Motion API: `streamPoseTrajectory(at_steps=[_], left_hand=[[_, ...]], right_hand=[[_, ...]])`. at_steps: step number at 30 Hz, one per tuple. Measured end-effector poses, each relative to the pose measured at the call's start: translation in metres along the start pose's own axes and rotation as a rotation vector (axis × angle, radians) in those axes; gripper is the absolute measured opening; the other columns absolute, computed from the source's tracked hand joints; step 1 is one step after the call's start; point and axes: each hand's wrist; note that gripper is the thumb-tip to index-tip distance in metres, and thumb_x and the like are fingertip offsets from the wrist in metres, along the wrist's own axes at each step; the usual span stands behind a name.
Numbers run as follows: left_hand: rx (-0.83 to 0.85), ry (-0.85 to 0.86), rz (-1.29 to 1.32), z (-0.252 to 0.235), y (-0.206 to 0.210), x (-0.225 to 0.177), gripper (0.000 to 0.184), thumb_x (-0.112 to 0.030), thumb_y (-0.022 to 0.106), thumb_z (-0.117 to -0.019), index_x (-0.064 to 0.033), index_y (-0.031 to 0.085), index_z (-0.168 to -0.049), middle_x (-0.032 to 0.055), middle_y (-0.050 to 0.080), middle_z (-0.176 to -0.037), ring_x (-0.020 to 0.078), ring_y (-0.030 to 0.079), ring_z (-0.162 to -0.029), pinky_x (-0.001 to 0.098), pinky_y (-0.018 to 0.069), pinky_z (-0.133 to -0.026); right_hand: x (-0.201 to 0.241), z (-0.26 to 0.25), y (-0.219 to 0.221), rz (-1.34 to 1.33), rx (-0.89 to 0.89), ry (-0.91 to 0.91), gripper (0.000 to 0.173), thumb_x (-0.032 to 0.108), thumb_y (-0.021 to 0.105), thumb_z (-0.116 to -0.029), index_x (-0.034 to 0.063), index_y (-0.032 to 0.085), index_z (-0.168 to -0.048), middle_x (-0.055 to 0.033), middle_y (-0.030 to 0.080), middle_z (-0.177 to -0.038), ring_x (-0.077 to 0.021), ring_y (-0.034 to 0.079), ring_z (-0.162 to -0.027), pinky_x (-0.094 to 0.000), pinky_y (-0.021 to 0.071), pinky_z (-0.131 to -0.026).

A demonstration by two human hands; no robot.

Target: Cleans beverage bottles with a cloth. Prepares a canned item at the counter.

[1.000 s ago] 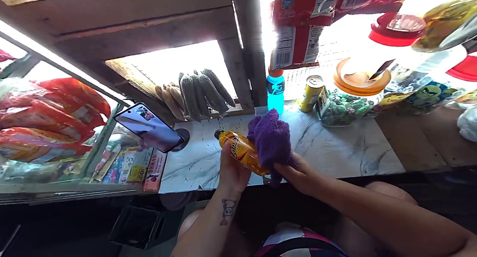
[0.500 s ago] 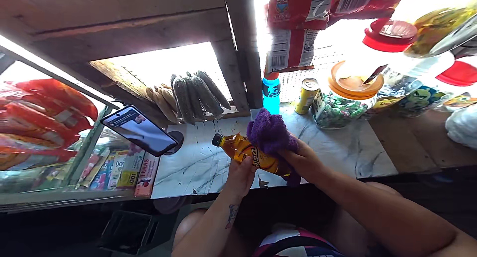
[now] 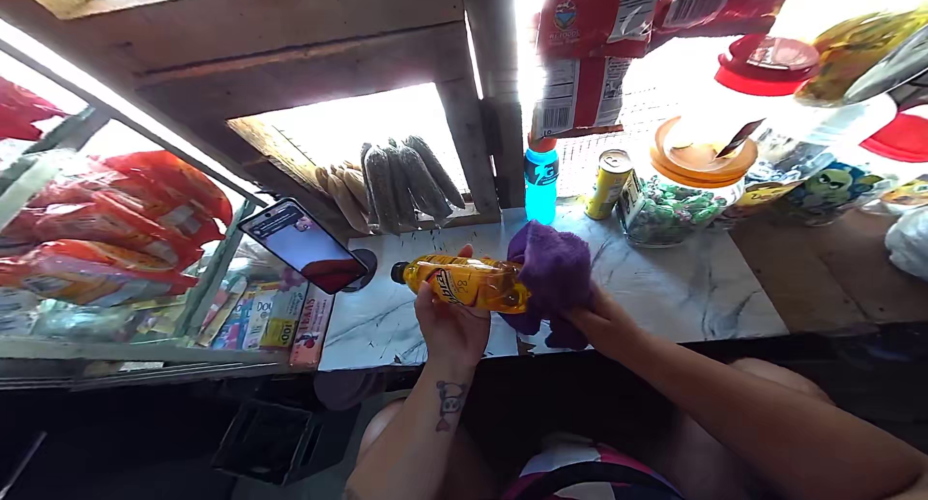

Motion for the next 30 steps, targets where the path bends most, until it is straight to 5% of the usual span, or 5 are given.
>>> streamPoseTrajectory(at_steps=[5,9,15,23,30], left_hand=[[0.064,-0.033,0.054,0.006,-0.001,0.008,0.058,-0.056,0.081,-0.0731,-0.0222,0.072,-0.119,0.0071,0.072,-0.121,0.0216,0.070,-0.111,0.0383,0.0580,-0.092],[0.099,-0.084,0.095,0.016,0.002,0.015,0.048,-0.040,0.086,-0.0733,-0.0133,0.073,-0.110,0.0101,0.074,-0.107,0.0212,0.072,-0.101,0.0388,0.0589,-0.090],[0.238,0.031,-0.249,0.022,-0.007,0.009,0.044,-0.038,0.081,-0.0839,-0.0194,0.066,-0.121,-0.0013,0.074,-0.114,0.0111,0.069,-0.108,0.0344,0.0559,-0.097],[0.114,0.047,-0.330,0.015,-0.003,-0.001,0.094,-0.039,0.087,-0.0772,-0.0175,0.030,-0.149,0.0029,0.068,-0.120,0.0149,0.069,-0.108,0.0352,0.0566,-0.096],[0.015,-0.020,-0.161,0.010,-0.008,-0.007,0.080,-0.038,0.086,-0.0781,-0.0108,0.041,-0.138,0.0112,0.067,-0.124,0.0213,0.069,-0.109,0.0377,0.0558,-0.097]], right_hand=[[0.009,0.012,0.015,-0.256,0.003,0.009,0.018,0.027,0.049,-0.1078,0.0156,0.059,-0.117,0.0156,0.072,-0.100,0.0017,0.068,-0.095,-0.0258,0.0579,-0.090],[0.011,0.016,0.029,-0.475,-0.071,0.145,0.027,0.031,0.041,-0.1106,0.0114,0.053,-0.124,0.0075,0.073,-0.105,-0.0052,0.069,-0.102,-0.0307,0.0575,-0.095],[0.030,0.002,0.021,-0.534,-0.089,0.434,0.016,0.018,0.047,-0.1048,0.0109,0.061,-0.109,0.0012,0.074,-0.090,-0.0098,0.072,-0.083,-0.0311,0.0616,-0.078],[0.028,-0.011,0.006,-0.553,-0.102,0.337,0.010,0.014,0.056,-0.1012,0.0108,0.061,-0.109,-0.0005,0.075,-0.093,-0.0116,0.073,-0.086,-0.0330,0.0622,-0.081],[0.016,-0.021,0.000,-0.626,-0.069,0.194,0.016,0.012,0.071,-0.0912,0.0108,0.067,-0.107,-0.0041,0.076,-0.097,-0.0151,0.074,-0.090,-0.0380,0.0620,-0.085]])
Point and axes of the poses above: each hand's wrist, its own z-axis away from the middle knuckle, its own y-axis out of the palm, x = y × z
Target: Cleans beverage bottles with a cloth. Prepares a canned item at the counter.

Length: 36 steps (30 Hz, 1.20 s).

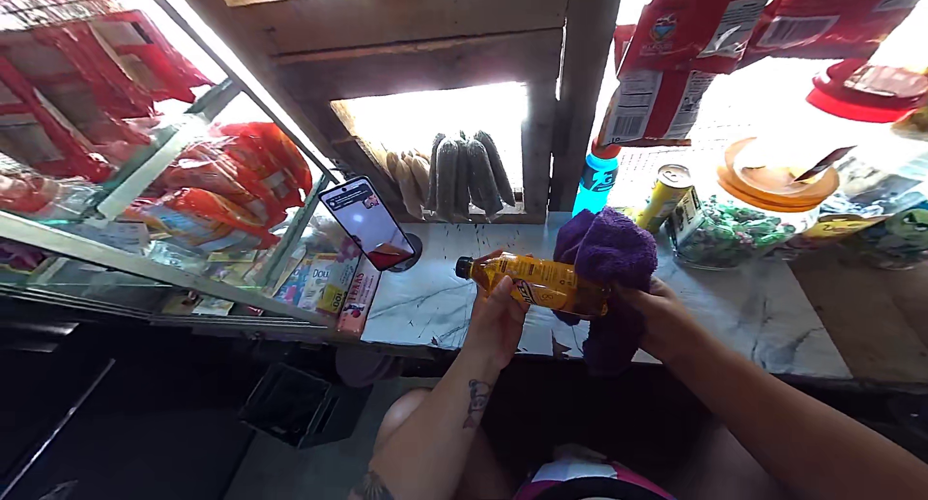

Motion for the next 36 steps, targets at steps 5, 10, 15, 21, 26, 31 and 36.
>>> streamPoseTrajectory(at_steps=[5,10,15,21,26,31,36], left_hand=[[0.023,0.031,-0.073,0.007,0.001,0.003,0.086,-0.037,0.088,-0.0767,-0.0117,0.036,-0.140,0.0092,0.067,-0.125,0.0202,0.069,-0.110,0.0372,0.0567,-0.095],[0.029,0.083,-0.362,0.013,0.001,0.006,0.097,-0.037,0.089,-0.0740,-0.0094,0.028,-0.144,0.0036,0.065,-0.125,0.0142,0.067,-0.111,0.0354,0.0556,-0.098],[-0.036,-0.028,-0.323,0.009,0.002,0.003,0.114,-0.057,0.085,-0.0725,-0.0100,0.020,-0.153,0.0078,0.066,-0.121,0.0187,0.071,-0.102,0.0381,0.0604,-0.090],[-0.240,-0.130,-0.057,0.001,0.008,-0.001,0.049,-0.019,0.056,-0.1014,-0.0093,0.036,-0.145,0.0163,0.065,-0.119,0.0252,0.070,-0.101,0.0388,0.0602,-0.087],[-0.314,-0.115,0.044,-0.002,0.015,0.001,0.031,-0.032,0.041,-0.1080,-0.0104,0.051,-0.128,0.0127,0.069,-0.112,0.0240,0.072,-0.097,0.0373,0.0613,-0.084],[-0.225,-0.066,0.115,-0.005,0.009,0.003,0.050,-0.034,0.079,-0.0839,-0.0150,0.057,-0.125,0.0139,0.070,-0.115,0.0254,0.072,-0.100,0.0391,0.0611,-0.085],[-0.119,-0.022,0.115,-0.006,0.003,0.000,0.063,-0.031,0.092,-0.0640,-0.0206,0.064,-0.120,0.0117,0.072,-0.116,0.0248,0.072,-0.101,0.0402,0.0614,-0.082]], right_hand=[[0.005,0.000,0.012,0.093,-0.090,0.001,0.015,0.007,0.066,-0.0928,0.0110,0.064,-0.107,-0.0004,0.076,-0.092,-0.0104,0.073,-0.086,-0.0315,0.0619,-0.082],[0.011,-0.007,0.010,0.310,-0.133,0.063,0.019,0.005,0.062,-0.0934,0.0076,0.060,-0.112,0.0008,0.074,-0.092,-0.0087,0.072,-0.086,-0.0281,0.0612,-0.082],[0.013,-0.011,0.005,0.325,-0.146,-0.014,0.023,0.003,0.066,-0.0921,0.0089,0.061,-0.113,0.0007,0.075,-0.093,-0.0090,0.072,-0.086,-0.0290,0.0614,-0.082],[0.011,-0.007,0.000,0.363,-0.127,-0.125,0.030,-0.004,0.066,-0.0892,0.0122,0.062,-0.115,0.0035,0.074,-0.098,-0.0077,0.071,-0.092,-0.0292,0.0603,-0.087],[0.002,-0.003,0.007,0.126,-0.202,0.008,0.027,-0.001,0.062,-0.0947,0.0073,0.057,-0.120,-0.0057,0.073,-0.097,-0.0151,0.072,-0.089,-0.0354,0.0612,-0.084],[0.005,0.006,0.013,-0.050,-0.146,0.207,0.025,0.014,0.047,-0.1070,0.0027,0.048,-0.129,-0.0117,0.072,-0.102,-0.0206,0.073,-0.093,-0.0386,0.0616,-0.086],[0.013,0.009,0.009,-0.087,-0.047,0.260,0.022,0.017,0.050,-0.1048,0.0041,0.052,-0.123,-0.0099,0.073,-0.102,-0.0209,0.073,-0.094,-0.0405,0.0619,-0.087]])
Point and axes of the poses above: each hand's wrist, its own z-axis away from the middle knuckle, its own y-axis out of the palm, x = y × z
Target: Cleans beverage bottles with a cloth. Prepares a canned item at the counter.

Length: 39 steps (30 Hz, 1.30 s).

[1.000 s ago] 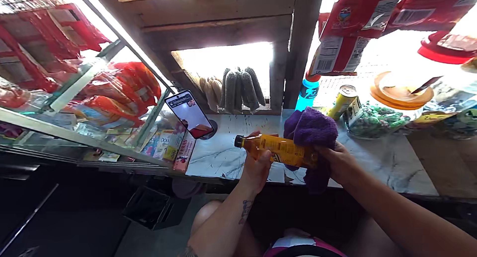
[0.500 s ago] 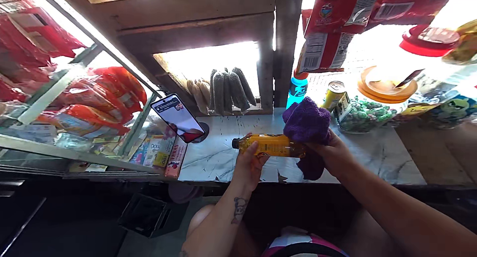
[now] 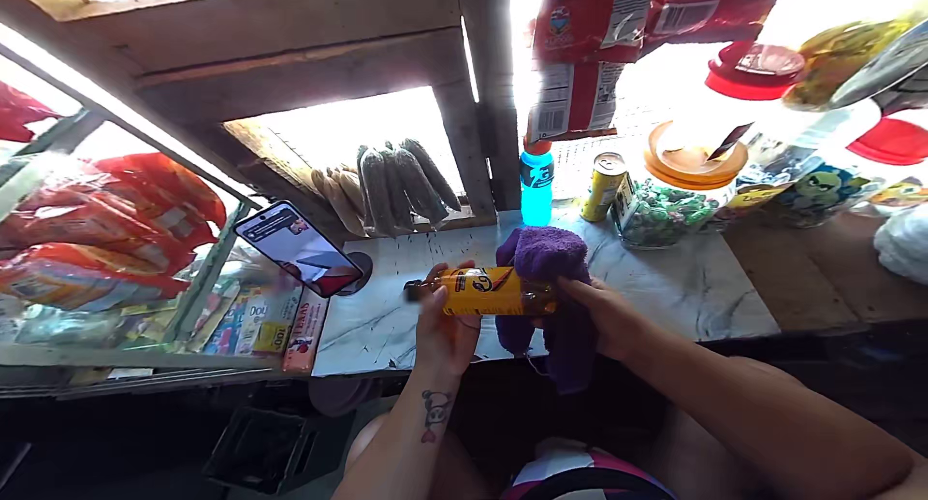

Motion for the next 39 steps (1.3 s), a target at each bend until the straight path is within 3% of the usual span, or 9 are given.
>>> streamPoseTrajectory(at_steps=[3,7,13,18,25,29,33,36,39], left_hand=[[0.119,-0.004,0.018,-0.002,-0.008,0.000,0.052,-0.031,0.089,-0.0699,-0.0207,0.070,-0.117,0.0133,0.072,-0.116,0.0251,0.073,-0.102,0.0398,0.0618,-0.082],[0.175,0.007,-0.020,0.002,-0.009,0.003,0.051,-0.029,0.087,-0.0727,-0.0213,0.068,-0.119,0.0136,0.072,-0.118,0.0257,0.072,-0.105,0.0405,0.0607,-0.086],[0.143,0.014,-0.021,0.000,-0.009,0.000,0.054,-0.032,0.088,-0.0709,-0.0198,0.069,-0.120,0.0133,0.072,-0.117,0.0258,0.072,-0.103,0.0409,0.0611,-0.085],[0.157,0.006,0.044,0.000,-0.009,-0.005,0.047,-0.032,0.086,-0.0726,-0.0200,0.072,-0.116,0.0110,0.073,-0.114,0.0248,0.073,-0.102,0.0422,0.0608,-0.085],[0.044,-0.065,0.117,0.004,-0.004,-0.006,0.055,-0.042,0.088,-0.0671,-0.0116,0.073,-0.110,0.0109,0.074,-0.107,0.0219,0.073,-0.099,0.0385,0.0612,-0.084],[0.134,-0.030,0.179,0.002,-0.007,-0.007,0.050,-0.037,0.086,-0.0703,-0.0113,0.073,-0.111,0.0126,0.073,-0.115,0.0241,0.071,-0.107,0.0400,0.0593,-0.090],[0.139,0.022,0.208,-0.001,-0.009,-0.007,0.058,-0.032,0.087,-0.0700,-0.0176,0.068,-0.122,0.0110,0.072,-0.118,0.0256,0.069,-0.113,0.0446,0.0565,-0.096],[0.106,0.052,0.237,-0.001,-0.006,-0.005,0.064,-0.027,0.086,-0.0698,-0.0181,0.064,-0.129,0.0110,0.071,-0.120,0.0260,0.068,-0.116,0.0449,0.0551,-0.099],[0.054,0.079,0.224,-0.002,-0.002,-0.004,0.062,-0.025,0.082,-0.0728,-0.0177,0.061,-0.131,0.0119,0.070,-0.120,0.0270,0.067,-0.116,0.0452,0.0545,-0.099]], right_hand=[[0.005,0.004,0.004,0.171,0.014,-0.046,0.025,0.017,0.060,-0.0982,0.0065,0.055,-0.120,-0.0043,0.073,-0.098,-0.0160,0.073,-0.088,-0.0365,0.0630,-0.080],[0.008,0.002,0.004,0.390,0.003,-0.130,0.027,0.015,0.063,-0.0976,0.0080,0.057,-0.123,0.0028,0.072,-0.100,-0.0059,0.070,-0.093,-0.0272,0.0591,-0.087],[0.003,-0.005,0.000,0.418,0.034,-0.243,0.025,0.010,0.065,-0.0964,0.0069,0.058,-0.120,0.0040,0.072,-0.101,-0.0039,0.069,-0.096,-0.0261,0.0576,-0.090],[-0.007,-0.006,-0.003,0.506,0.153,-0.444,0.025,0.006,0.065,-0.0962,0.0071,0.057,-0.120,0.0088,0.071,-0.104,0.0001,0.068,-0.099,-0.0242,0.0568,-0.092],[-0.009,-0.002,-0.003,0.618,0.247,-0.615,0.040,0.001,0.069,-0.0910,-0.0001,0.054,-0.128,0.0030,0.067,-0.115,-0.0015,0.066,-0.104,-0.0257,0.0583,-0.093],[-0.007,0.000,-0.003,0.367,0.111,-0.456,0.015,0.010,0.059,-0.0997,0.0149,0.061,-0.114,0.0079,0.073,-0.096,-0.0052,0.071,-0.088,-0.0297,0.0614,-0.082],[-0.002,0.004,0.004,0.243,0.053,-0.236,0.023,0.029,0.047,-0.1073,0.0117,0.056,-0.120,0.0037,0.073,-0.096,-0.0086,0.072,-0.090,-0.0319,0.0614,-0.084],[-0.014,0.007,0.009,0.268,0.138,-0.140,0.026,0.028,0.042,-0.1093,0.0086,0.053,-0.124,0.0049,0.071,-0.099,-0.0053,0.069,-0.093,-0.0285,0.0590,-0.087],[-0.031,0.007,0.010,0.348,0.149,-0.108,0.029,0.023,0.046,-0.1084,0.0043,0.051,-0.130,0.0032,0.069,-0.106,-0.0036,0.068,-0.099,-0.0274,0.0571,-0.092]])
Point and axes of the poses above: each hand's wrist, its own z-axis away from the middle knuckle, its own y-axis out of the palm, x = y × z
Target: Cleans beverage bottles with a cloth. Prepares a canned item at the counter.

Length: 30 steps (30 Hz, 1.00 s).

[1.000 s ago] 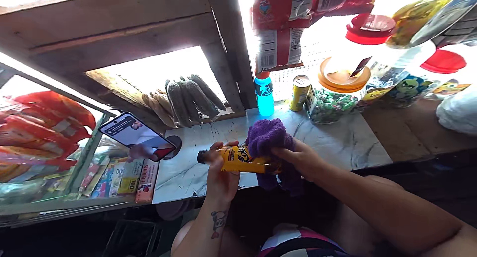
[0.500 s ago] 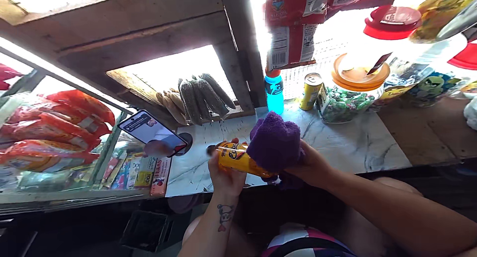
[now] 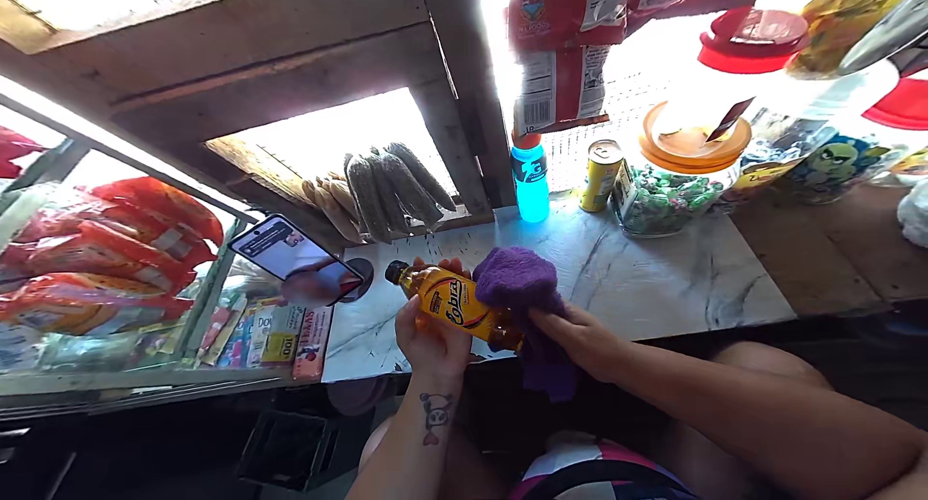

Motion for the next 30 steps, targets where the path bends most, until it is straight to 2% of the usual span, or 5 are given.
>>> streamPoseTrajectory(at_steps=[8,17,22,26,30], left_hand=[[-0.140,-0.033,-0.017,0.002,0.006,0.013,0.046,-0.051,0.078,-0.0782,-0.0233,0.069,-0.114,0.0040,0.075,-0.104,0.0201,0.073,-0.099,0.0398,0.0611,-0.086],[-0.020,-0.028,-0.225,0.008,0.009,0.029,0.058,-0.059,0.080,-0.0728,-0.0274,0.066,-0.120,0.0003,0.074,-0.103,0.0141,0.073,-0.093,0.0333,0.0616,-0.079],[0.013,-0.058,-0.333,0.013,0.004,0.039,0.072,-0.055,0.083,-0.0735,-0.0183,0.054,-0.128,0.0037,0.072,-0.107,0.0150,0.071,-0.096,0.0334,0.0605,-0.082],[-0.001,0.030,-0.419,0.005,0.009,0.025,0.067,-0.056,0.080,-0.0758,-0.0209,0.054,-0.127,0.0013,0.072,-0.106,0.0135,0.070,-0.097,0.0313,0.0591,-0.084],[-0.158,0.134,-0.428,-0.004,0.017,0.011,0.043,-0.053,0.063,-0.0925,-0.0244,0.056,-0.125,-0.0010,0.073,-0.104,0.0145,0.070,-0.101,0.0346,0.0571,-0.092]], right_hand=[[-0.033,0.001,0.008,0.306,-0.086,-0.378,0.041,0.011,0.055,-0.1027,-0.0131,0.044,-0.134,-0.0080,0.063,-0.121,0.0000,0.061,-0.112,-0.0213,0.0508,-0.101],[-0.023,-0.014,0.000,0.356,-0.063,-0.192,0.056,0.018,0.070,-0.0937,-0.0074,0.044,-0.137,-0.0044,0.067,-0.117,-0.0011,0.065,-0.107,-0.0225,0.0543,-0.097],[-0.032,-0.014,-0.005,0.556,-0.088,-0.240,0.077,0.033,0.075,-0.0898,-0.0105,0.040,-0.142,-0.0116,0.064,-0.126,-0.0030,0.061,-0.116,-0.0241,0.0504,-0.103],[-0.036,-0.015,-0.007,0.783,-0.060,-0.360,0.083,0.044,0.078,-0.0856,-0.0128,0.046,-0.137,-0.0234,0.063,-0.128,-0.0191,0.062,-0.120,-0.0354,0.0504,-0.105],[-0.041,-0.012,-0.009,0.877,-0.050,-0.357,0.079,0.044,0.076,-0.0864,-0.0113,0.049,-0.136,-0.0266,0.061,-0.129,-0.0261,0.061,-0.121,-0.0393,0.0504,-0.104]])
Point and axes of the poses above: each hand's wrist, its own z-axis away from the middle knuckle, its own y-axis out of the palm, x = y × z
